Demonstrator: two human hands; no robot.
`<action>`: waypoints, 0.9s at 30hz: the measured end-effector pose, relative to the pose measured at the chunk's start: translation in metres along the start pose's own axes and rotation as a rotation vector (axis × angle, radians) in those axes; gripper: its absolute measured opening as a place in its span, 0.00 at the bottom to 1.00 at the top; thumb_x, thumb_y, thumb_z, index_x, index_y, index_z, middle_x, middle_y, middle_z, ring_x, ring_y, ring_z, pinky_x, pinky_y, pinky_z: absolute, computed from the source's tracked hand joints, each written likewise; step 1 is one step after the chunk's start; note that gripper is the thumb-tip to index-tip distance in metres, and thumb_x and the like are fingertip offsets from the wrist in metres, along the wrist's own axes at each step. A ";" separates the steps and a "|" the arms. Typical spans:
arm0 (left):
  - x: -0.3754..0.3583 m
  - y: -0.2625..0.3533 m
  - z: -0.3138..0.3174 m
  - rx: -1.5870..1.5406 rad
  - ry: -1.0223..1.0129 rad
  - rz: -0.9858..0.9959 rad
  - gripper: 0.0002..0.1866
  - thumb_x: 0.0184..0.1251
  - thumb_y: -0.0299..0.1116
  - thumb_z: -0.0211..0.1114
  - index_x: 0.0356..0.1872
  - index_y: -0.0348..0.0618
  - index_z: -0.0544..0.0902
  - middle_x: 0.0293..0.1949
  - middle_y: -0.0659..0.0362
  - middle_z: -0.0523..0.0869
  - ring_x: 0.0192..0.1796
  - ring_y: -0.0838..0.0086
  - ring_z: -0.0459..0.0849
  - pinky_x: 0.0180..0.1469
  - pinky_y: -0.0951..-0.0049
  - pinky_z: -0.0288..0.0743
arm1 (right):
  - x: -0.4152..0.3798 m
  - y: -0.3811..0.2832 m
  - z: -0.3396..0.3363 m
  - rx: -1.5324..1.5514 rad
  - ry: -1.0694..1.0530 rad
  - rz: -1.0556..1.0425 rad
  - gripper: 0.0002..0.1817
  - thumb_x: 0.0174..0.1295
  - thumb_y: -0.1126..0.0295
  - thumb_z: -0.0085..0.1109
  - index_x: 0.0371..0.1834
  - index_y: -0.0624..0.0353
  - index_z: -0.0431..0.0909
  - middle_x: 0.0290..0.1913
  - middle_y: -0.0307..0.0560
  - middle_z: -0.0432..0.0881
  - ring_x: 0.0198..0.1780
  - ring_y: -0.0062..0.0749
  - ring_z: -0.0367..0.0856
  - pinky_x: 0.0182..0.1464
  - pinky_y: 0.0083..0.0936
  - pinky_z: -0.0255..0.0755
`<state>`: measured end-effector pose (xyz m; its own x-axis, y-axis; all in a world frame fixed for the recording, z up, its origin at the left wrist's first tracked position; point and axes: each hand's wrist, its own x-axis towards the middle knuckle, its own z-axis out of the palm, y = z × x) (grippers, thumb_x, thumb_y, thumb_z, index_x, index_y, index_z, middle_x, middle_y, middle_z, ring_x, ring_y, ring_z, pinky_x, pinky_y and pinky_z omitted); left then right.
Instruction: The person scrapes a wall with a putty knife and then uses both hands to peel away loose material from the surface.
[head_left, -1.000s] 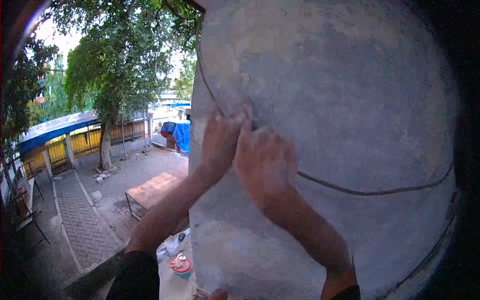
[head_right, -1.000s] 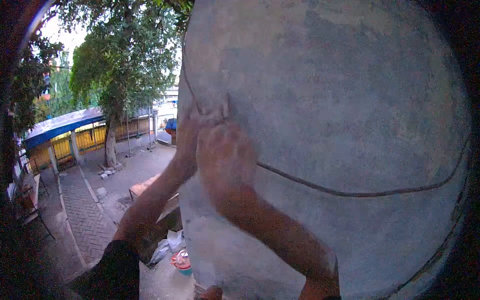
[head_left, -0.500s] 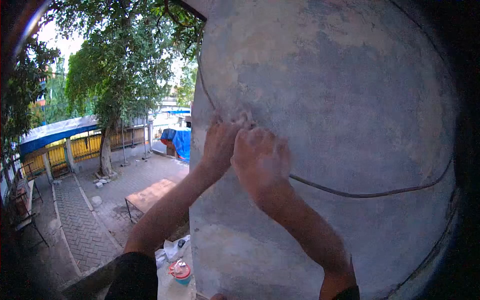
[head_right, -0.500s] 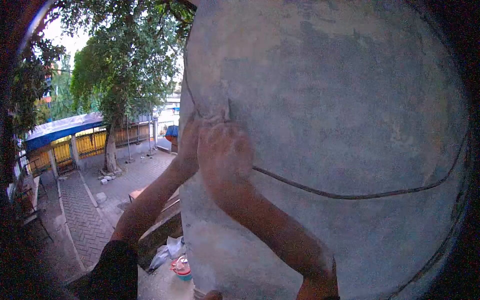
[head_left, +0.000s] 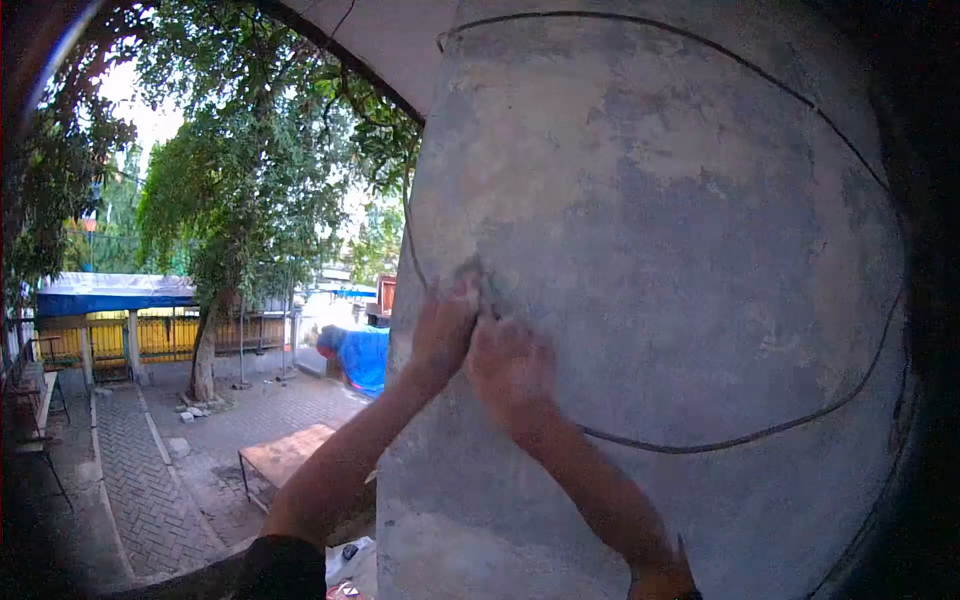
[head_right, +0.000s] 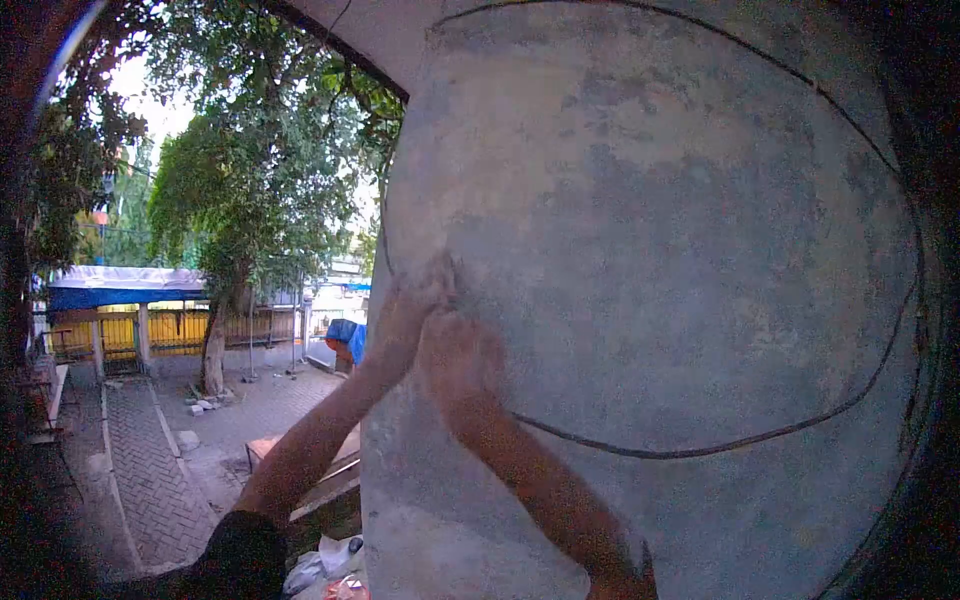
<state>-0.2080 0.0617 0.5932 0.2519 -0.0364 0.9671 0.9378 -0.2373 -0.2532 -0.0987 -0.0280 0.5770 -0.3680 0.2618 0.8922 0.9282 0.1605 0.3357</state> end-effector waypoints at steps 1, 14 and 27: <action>0.000 -0.001 -0.001 -0.028 -0.062 -0.024 0.12 0.51 0.29 0.48 0.37 0.37 0.72 0.31 0.48 0.77 0.34 0.59 0.77 0.55 0.62 0.55 | -0.001 0.000 0.010 -0.016 0.074 -0.070 0.11 0.51 0.67 0.44 0.36 0.59 0.71 0.29 0.46 0.73 0.31 0.33 0.74 0.33 0.32 0.68; -0.006 0.007 -0.024 -0.131 -0.152 -0.044 0.15 0.47 0.27 0.50 0.40 0.38 0.71 0.40 0.51 0.75 0.45 0.64 0.73 0.57 0.58 0.52 | 0.001 -0.003 -0.004 -0.005 0.008 -0.111 0.18 0.44 0.62 0.51 0.37 0.61 0.70 0.33 0.47 0.72 0.38 0.37 0.71 0.39 0.35 0.65; 0.008 -0.007 -0.018 -0.529 -0.136 -0.343 0.12 0.50 0.28 0.49 0.36 0.35 0.71 0.30 0.48 0.77 0.33 0.60 0.78 0.46 0.64 0.68 | 0.015 -0.005 0.016 -0.061 0.179 -0.149 0.12 0.49 0.67 0.45 0.34 0.61 0.70 0.34 0.50 0.72 0.39 0.37 0.71 0.38 0.36 0.66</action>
<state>-0.2165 0.0460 0.6030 0.0194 0.2419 0.9701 0.7351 -0.6611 0.1502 -0.1095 -0.0096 0.5836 -0.4903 0.0654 0.8691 0.8681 0.1258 0.4803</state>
